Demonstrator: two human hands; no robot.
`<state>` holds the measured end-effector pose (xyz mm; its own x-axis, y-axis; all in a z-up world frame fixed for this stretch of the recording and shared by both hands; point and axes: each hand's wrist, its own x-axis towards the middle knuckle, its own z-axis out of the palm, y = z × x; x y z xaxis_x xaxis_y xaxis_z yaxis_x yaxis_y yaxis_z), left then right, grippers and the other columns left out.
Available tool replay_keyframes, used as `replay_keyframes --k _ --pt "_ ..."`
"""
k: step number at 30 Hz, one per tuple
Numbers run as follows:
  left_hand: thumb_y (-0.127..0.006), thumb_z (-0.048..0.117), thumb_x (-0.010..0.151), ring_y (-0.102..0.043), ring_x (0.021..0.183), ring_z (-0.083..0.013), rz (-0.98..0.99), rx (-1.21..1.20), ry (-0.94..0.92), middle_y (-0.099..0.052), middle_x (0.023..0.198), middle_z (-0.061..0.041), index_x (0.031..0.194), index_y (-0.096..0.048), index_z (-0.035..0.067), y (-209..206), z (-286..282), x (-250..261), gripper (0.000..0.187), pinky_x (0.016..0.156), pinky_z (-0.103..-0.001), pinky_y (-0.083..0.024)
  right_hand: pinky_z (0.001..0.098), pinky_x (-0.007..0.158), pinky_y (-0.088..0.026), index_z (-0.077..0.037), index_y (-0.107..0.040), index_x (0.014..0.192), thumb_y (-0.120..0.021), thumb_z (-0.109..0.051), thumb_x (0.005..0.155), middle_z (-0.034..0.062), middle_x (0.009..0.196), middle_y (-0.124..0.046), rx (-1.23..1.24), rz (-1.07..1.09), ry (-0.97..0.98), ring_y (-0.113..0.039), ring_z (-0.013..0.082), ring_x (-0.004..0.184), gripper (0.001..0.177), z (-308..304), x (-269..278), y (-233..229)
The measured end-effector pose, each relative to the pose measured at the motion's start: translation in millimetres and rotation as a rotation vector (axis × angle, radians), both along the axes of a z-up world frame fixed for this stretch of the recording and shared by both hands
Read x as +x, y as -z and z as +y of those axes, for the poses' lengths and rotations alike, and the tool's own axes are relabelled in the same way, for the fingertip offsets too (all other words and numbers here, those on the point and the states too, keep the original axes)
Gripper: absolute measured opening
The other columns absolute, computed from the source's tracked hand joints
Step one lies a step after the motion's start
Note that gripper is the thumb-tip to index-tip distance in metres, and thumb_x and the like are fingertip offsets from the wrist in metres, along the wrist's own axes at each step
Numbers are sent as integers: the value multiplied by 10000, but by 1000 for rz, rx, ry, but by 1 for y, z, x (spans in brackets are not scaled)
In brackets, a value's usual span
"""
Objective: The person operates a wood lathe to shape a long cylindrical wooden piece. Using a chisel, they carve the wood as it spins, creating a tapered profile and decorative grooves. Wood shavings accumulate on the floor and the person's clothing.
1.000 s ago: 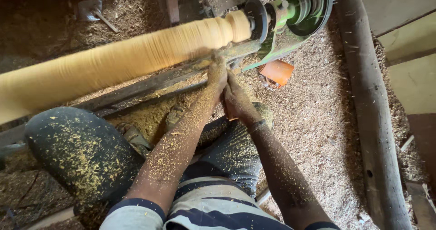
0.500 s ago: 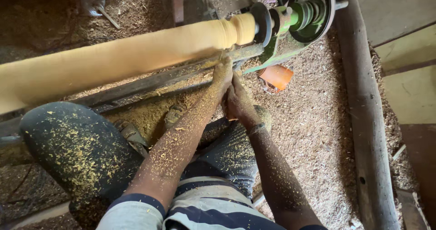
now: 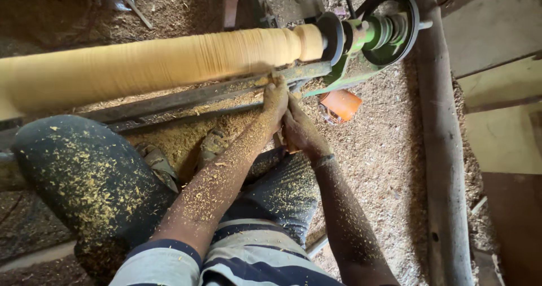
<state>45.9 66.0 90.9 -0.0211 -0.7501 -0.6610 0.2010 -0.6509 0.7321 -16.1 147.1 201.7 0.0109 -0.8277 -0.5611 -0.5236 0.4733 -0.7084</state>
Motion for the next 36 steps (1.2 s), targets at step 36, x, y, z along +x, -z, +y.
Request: replay_keyframes --k 36 --pt "-398 503 1056 -572 601 -163 290 -85 -203 -530 738 -31 1073 -546 98 -3 16 18 431 547 -328 -539 447 1055 -526 -135 -205 1653 -367 -265 1116 224 1541 -481 -330 -120 -204 -587 293 1288 576 -6 -8 57"
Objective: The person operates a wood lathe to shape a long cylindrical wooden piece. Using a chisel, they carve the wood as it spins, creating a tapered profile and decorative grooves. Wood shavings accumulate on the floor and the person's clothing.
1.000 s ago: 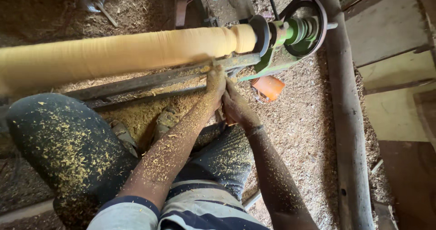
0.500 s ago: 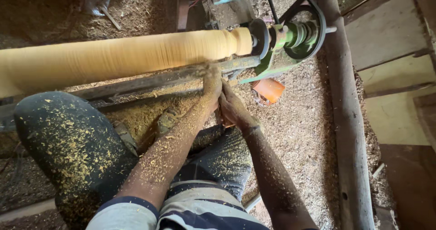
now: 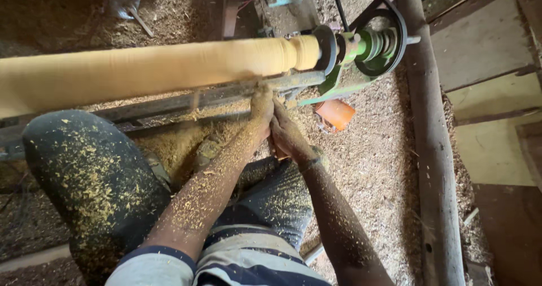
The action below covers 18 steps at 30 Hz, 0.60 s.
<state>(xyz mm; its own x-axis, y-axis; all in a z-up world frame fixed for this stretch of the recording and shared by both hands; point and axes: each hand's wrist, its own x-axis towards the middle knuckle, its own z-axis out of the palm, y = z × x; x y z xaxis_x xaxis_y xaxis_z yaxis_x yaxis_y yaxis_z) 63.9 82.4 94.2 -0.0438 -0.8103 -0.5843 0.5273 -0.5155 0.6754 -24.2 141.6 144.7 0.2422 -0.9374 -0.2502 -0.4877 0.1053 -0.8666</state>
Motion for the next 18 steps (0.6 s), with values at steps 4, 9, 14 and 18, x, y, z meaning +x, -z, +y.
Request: replay_keyframes --k 4,9,14,18 --pt "-436 456 1085 -596 614 -141 33 56 -27 -547 757 -24 1000 -553 69 -1 2 1 413 550 -300 -567 433 674 -565 -217 -200 1671 -350 -294 1081 246 1216 -673 289 58 110 -580 262 741 613 4 -2 5" --pt "-409 466 1058 -571 543 -172 27 20 0 -525 671 -43 960 -585 95 0 2 6 423 473 -318 -526 307 571 -575 -181 -199 1660 -371 -284 1106 125 1136 -665 151 -37 43 -601 106 657 589 1 3 4" --pt "-445 456 1091 -614 560 -163 -12 22 -18 -550 671 -27 919 -552 64 2 3 8 441 507 -324 -572 308 509 -573 -177 -206 1651 -379 -271 1100 122 1102 -639 127 30 42 -601 125 590 585 4 5 0" --pt "-426 456 1065 -602 540 -205 24 25 -20 -557 666 -66 877 -539 78 -1 3 14 437 514 -364 -562 298 463 -541 -200 -186 1653 -371 -278 1101 140 995 -615 180 17 50 -586 139 543 588 4 12 -8"
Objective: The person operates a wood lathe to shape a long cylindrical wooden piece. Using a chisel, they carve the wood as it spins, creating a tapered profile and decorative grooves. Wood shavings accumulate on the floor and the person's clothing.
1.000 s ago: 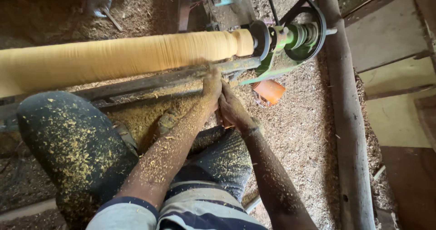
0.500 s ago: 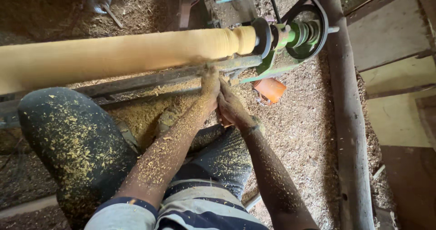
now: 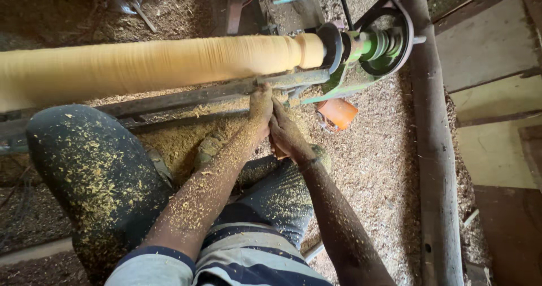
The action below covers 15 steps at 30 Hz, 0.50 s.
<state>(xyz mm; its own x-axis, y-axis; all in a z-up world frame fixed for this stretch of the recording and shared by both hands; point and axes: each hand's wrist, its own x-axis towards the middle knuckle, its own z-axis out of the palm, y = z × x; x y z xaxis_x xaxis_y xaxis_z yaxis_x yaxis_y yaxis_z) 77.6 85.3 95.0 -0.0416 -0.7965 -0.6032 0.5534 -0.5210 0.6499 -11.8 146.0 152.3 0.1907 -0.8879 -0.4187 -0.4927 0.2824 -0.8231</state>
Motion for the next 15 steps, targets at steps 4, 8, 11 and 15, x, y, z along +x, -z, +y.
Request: replay_keyframes --k 4,8,11,15 --pt "-426 478 1053 -608 605 -198 29 21 -4 -523 723 -58 882 -542 111 1 2 1 421 575 -374 -590 293 417 -510 -238 -173 1658 -371 -288 1090 131 867 -646 100 -25 56 -538 132 495 603 3 5 -8" --pt "-446 477 1073 -617 667 -196 -39 25 -10 -525 752 -46 892 -544 82 7 3 1 445 609 -370 -589 285 411 -527 -238 -191 1665 -370 -256 1087 85 922 -654 13 -25 5 -536 99 505 605 4 10 -11" --pt "-426 506 1070 -630 698 -197 -82 39 6 -525 755 -43 920 -542 78 10 3 7 467 648 -371 -601 281 405 -534 -251 -161 1669 -343 -250 1091 110 888 -657 38 21 -17 -534 94 486 606 5 17 -15" --pt "-436 474 1042 -663 755 -168 -59 43 -27 -595 821 -46 1037 -616 106 10 6 13 409 696 -348 -599 272 397 -525 -270 -146 1663 -344 -279 1095 120 898 -660 110 37 10 -525 90 467 602 9 25 -21"
